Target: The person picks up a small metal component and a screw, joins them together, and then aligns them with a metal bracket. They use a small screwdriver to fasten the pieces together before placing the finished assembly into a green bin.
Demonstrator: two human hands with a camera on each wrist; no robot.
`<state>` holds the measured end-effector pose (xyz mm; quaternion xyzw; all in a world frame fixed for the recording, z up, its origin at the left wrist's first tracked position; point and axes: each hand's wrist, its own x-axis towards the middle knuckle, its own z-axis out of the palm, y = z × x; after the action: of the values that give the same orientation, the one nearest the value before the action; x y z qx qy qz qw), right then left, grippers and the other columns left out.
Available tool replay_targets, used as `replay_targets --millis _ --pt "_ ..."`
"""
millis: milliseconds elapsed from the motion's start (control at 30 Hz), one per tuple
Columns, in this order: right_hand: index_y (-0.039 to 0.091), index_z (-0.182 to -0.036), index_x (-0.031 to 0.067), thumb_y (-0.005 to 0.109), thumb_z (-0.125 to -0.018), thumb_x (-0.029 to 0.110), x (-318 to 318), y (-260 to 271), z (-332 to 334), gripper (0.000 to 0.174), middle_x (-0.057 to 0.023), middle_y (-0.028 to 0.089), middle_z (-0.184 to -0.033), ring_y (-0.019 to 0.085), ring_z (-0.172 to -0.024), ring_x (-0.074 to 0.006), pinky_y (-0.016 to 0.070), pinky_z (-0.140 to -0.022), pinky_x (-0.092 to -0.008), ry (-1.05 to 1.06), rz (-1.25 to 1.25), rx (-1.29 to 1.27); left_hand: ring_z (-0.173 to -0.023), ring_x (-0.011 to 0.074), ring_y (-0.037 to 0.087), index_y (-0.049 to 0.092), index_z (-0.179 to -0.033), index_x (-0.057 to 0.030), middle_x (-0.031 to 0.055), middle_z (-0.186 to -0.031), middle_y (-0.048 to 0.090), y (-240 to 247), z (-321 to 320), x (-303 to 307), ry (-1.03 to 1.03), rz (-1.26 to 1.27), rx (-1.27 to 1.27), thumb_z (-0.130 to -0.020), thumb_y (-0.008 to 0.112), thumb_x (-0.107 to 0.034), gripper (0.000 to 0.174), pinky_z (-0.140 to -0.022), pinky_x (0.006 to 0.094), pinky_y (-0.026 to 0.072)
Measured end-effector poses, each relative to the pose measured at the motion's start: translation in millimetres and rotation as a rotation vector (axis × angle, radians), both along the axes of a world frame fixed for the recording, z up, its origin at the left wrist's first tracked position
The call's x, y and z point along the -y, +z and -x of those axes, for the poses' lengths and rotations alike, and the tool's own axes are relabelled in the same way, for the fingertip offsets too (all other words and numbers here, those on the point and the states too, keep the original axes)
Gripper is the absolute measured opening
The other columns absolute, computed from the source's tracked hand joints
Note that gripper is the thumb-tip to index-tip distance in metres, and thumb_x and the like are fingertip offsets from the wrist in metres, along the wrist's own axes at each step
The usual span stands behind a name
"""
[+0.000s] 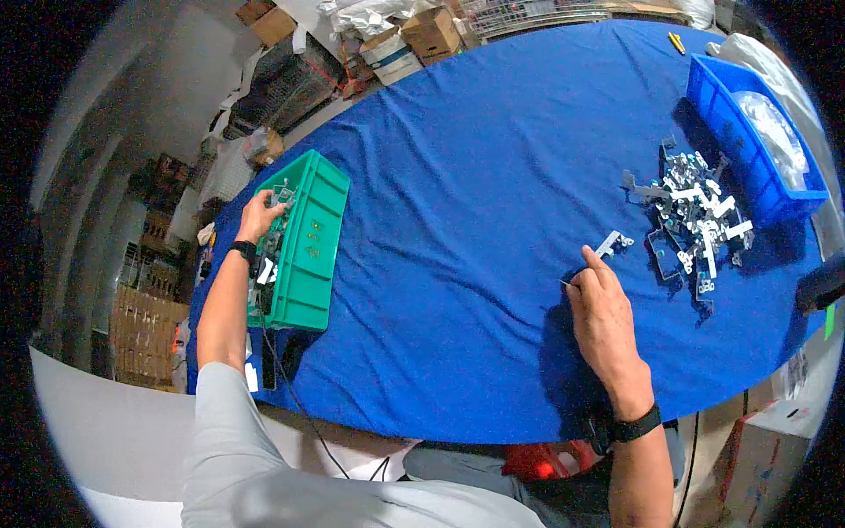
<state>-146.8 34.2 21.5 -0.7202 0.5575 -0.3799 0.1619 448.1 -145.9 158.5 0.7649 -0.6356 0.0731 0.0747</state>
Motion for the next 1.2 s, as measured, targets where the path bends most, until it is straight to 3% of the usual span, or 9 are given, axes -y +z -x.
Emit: replay_targets --millis 133,233,300,433,567,733,967,1033,1200 --pt "0.055 -0.093 -0.0010 0.062 -0.089 0.004 0.1 1.0 -0.9 0.010 -0.0305 0.053 -0.132 0.057 -0.117 -0.0431 0.0483 -0.098 -0.0455 0.004 -0.016 0.001 -0.122 0.0368 0.057 0.055 -0.136 -0.0025 0.0229 -0.132 0.059 -1.1 0.3 0.0 -0.060 0.065 0.020 -0.078 0.079 -0.034 0.071 -0.103 0.0429 0.0449" --pt "0.053 -0.094 -0.0004 0.062 -0.088 0.005 1.6 -3.1 -0.3 0.012 -0.0296 0.054 -0.132 0.056 -0.116 -0.0433 0.0478 -0.098 -0.0461 0.028 0.024 0.001 -0.121 0.0346 0.058 0.058 -0.132 -0.0019 0.0218 -0.129 0.062 25.0 27.9 -12.2 -0.090 0.119 -0.028 -0.080 0.077 -0.031 0.062 -0.103 0.0407 0.0443" --pt "0.053 -0.095 -0.0019 0.062 -0.088 0.006 1.4 -0.4 -0.3 0.015 -0.0291 0.054 -0.130 0.055 -0.117 -0.0432 0.0463 -0.101 -0.0466 0.056 0.041 0.005 -0.119 0.0298 0.060 0.061 -0.128 0.0003 0.0195 -0.126 0.064 36.5 55.7 -21.9 -0.178 0.180 -0.209 -0.085 0.072 -0.025 0.052 -0.103 0.0377 0.0439" --pt "0.055 -0.099 -0.0061 0.062 -0.089 0.010 -1.2 -2.5 -1.8 0.020 -0.0293 0.056 -0.124 0.056 -0.114 -0.0426 0.0466 -0.100 -0.0456 0.064 0.082 -0.018 -0.111 0.0181 0.061 0.062 -0.124 0.0021 0.0106 -0.121 0.066 40.5 167.8 -68.6 -0.252 0.181 -0.885 -0.094 0.064 -0.017 0.036 -0.095 0.0322 0.0473" --pt "0.055 -0.099 -0.0065 0.060 -0.089 0.012 -1.8 -6.1 -0.9 0.021 -0.0293 0.057 -0.123 0.057 -0.113 -0.0423 0.0463 -0.099 -0.0469 0.055 0.116 -0.032 -0.109 0.0148 0.062 0.064 -0.121 -0.0017 0.0078 -0.118 0.066 4.8 263.1 -114.5 -0.441 -0.039 -1.286 -0.095 0.064 -0.014 0.029 -0.090 0.0321 0.0523" --pt "0.055 -0.094 -0.0025 0.062 -0.089 0.009 -2.9 -3.3 0.6 0.014 -0.0240 0.057 -0.125 0.056 -0.114 -0.0404 0.0472 -0.098 -0.0451 0.034 0.080 -0.007 -0.115 0.0227 0.063 0.061 -0.124 -0.0006 0.0122 -0.123 0.065 -61.6 344.6 -132.4 -0.421 -0.357 -1.571 -0.097 0.059 -0.010 0.029 -0.090 0.0366 0.0561" --pt "0.058 -0.102 -0.0036 0.063 -0.089 0.009 -2.2 -4.8 -2.5 0.019 -0.0205 0.061 -0.113 0.058 -0.108 -0.0373 0.0470 -0.096 -0.0442 0.045 0.081 -0.016 -0.109 0.0204 0.063 0.058 -0.127 -0.0001 0.0111 -0.121 0.063 -113.9 428.9 -110.8 -0.380 -0.478 -1.685 -0.098 0.061 -0.017 0.033 -0.086 0.0338 0.0563" --pt "0.056 -0.092 -0.0019 0.059 -0.085 0.007 -0.8 -3.8 -5.0 0.011 -0.0183 0.060 -0.094 0.059 -0.093 -0.0361 0.0484 -0.083 -0.0455 0.057 0.216 0.028 -0.105 0.0180 0.063 0.057 -0.127 0.0005 0.0109 -0.119 0.062 -122.9 441.8 -108.8 -0.359 -0.476 -1.683 -0.098 0.062 -0.020 0.036 -0.083 0.0312 0.0565" --pt "0.059 -0.089 -0.0005 0.059 -0.083 0.009 -2.4 0.3 -6.1 0.011 -0.0160 0.060 -0.092 0.058 -0.089 -0.0340 0.0482 -0.082 -0.0431 0.171 0.216 -0.004 -0.094 0.0178 0.068 0.059 -0.122 0.0004 0.0081 -0.106 0.068 -148.1 450.0 -98.5 -0.333 -0.448 -1.849 -0.093 0.067 -0.007 0.031 -0.079 0.0293 0.0575"
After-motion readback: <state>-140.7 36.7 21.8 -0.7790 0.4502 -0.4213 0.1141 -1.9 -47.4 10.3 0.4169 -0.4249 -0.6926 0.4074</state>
